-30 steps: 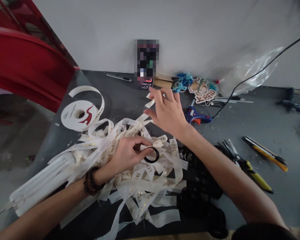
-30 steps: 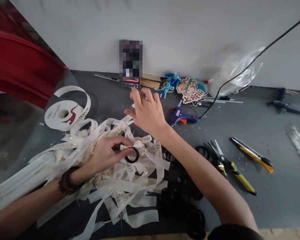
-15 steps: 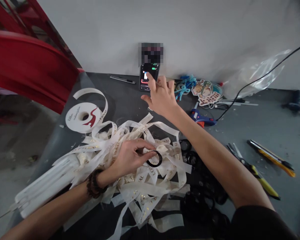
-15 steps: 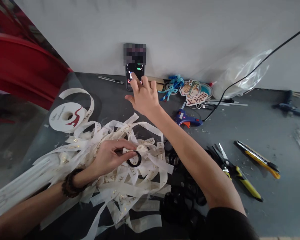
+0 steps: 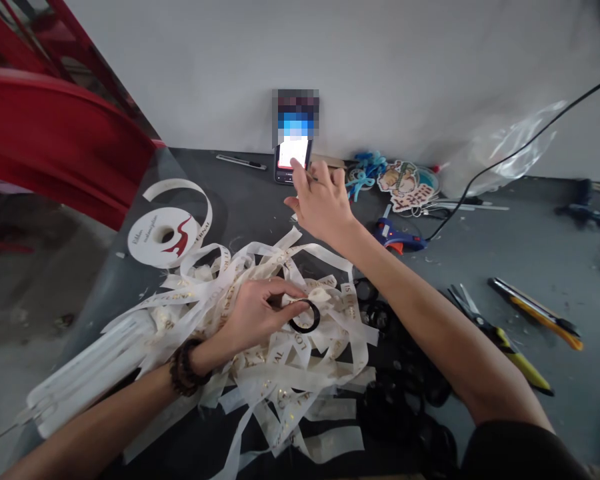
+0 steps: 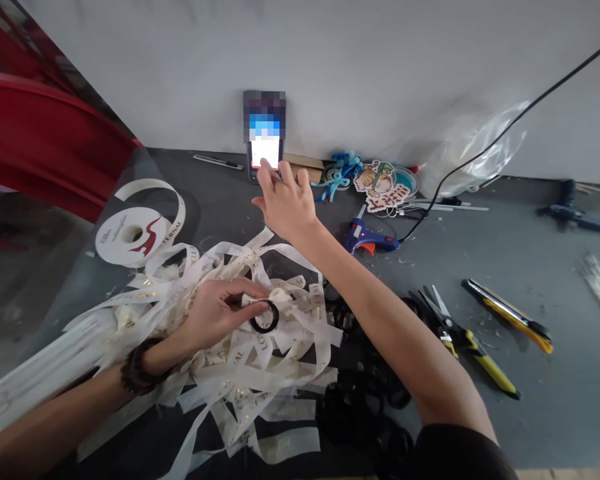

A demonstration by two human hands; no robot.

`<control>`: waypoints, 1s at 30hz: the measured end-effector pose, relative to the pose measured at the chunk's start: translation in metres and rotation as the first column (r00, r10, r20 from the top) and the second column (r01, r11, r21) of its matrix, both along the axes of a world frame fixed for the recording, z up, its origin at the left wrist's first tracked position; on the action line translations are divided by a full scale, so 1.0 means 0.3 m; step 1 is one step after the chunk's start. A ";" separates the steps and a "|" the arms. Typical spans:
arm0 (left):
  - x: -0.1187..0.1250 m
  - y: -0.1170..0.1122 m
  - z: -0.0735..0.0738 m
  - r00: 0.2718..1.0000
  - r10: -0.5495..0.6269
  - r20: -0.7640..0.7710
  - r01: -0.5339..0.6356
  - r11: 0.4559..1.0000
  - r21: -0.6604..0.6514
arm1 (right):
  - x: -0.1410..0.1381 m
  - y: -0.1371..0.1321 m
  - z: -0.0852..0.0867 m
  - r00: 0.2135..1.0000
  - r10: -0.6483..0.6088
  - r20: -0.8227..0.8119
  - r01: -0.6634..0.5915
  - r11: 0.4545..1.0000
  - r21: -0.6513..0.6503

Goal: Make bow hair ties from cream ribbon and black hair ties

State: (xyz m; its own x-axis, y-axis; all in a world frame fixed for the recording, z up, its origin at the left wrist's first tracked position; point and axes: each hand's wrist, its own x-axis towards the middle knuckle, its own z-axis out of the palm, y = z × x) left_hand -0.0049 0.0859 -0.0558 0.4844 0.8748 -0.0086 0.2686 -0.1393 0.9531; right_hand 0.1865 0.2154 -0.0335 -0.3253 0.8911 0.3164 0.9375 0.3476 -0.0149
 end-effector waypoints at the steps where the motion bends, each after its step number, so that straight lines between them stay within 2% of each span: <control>1: -0.001 0.001 -0.001 1.000 0.005 -0.011 -0.005 1.000 0.000 | -0.015 -0.007 0.018 0.999 -0.026 -0.021 0.025 1.000 -0.015; 4: -0.004 0.003 -0.005 0.998 0.023 -0.050 -0.022 1.000 0.022 | -0.059 -0.111 0.086 0.981 -0.069 -0.183 0.041 0.987 -0.156; 5: -0.005 0.003 -0.007 0.998 0.030 -0.062 -0.028 0.999 0.032 | -0.069 -0.168 0.105 0.964 -0.056 -0.258 0.002 0.979 -0.205; 7: -0.008 0.000 -0.014 0.997 0.048 -0.058 -0.045 0.998 0.054 | -0.078 -0.295 0.128 0.935 -0.018 -0.355 -0.067 0.972 -0.224; 10: -0.013 -0.004 -0.021 0.997 0.056 -0.047 -0.053 0.997 0.060 | -0.062 -0.455 0.126 0.946 0.039 -0.321 -0.115 0.969 -0.220; 13: -0.018 -0.005 -0.020 0.997 0.025 -0.066 -0.023 0.999 0.039 | -0.033 -0.538 0.108 0.957 0.023 -0.291 -0.111 0.950 -0.291; 18: -0.019 -0.001 -0.014 0.999 -0.027 -0.029 0.027 1.000 0.001 | -0.006 -0.559 0.093 0.958 0.044 -0.282 -0.127 0.951 -0.282; 30: -0.011 -0.002 -0.012 1.000 0.004 -0.021 -0.005 0.999 -0.036 | 0.002 -0.548 0.081 0.944 0.031 -0.330 -0.141 0.938 -0.316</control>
State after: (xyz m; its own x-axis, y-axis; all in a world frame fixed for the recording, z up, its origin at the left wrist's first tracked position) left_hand -0.0084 0.0852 -0.0593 0.4797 0.8760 -0.0499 0.2887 -0.1038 0.9518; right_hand 0.1870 0.0511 -0.0091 -0.3377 0.9352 0.1071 0.8313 0.3496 -0.4321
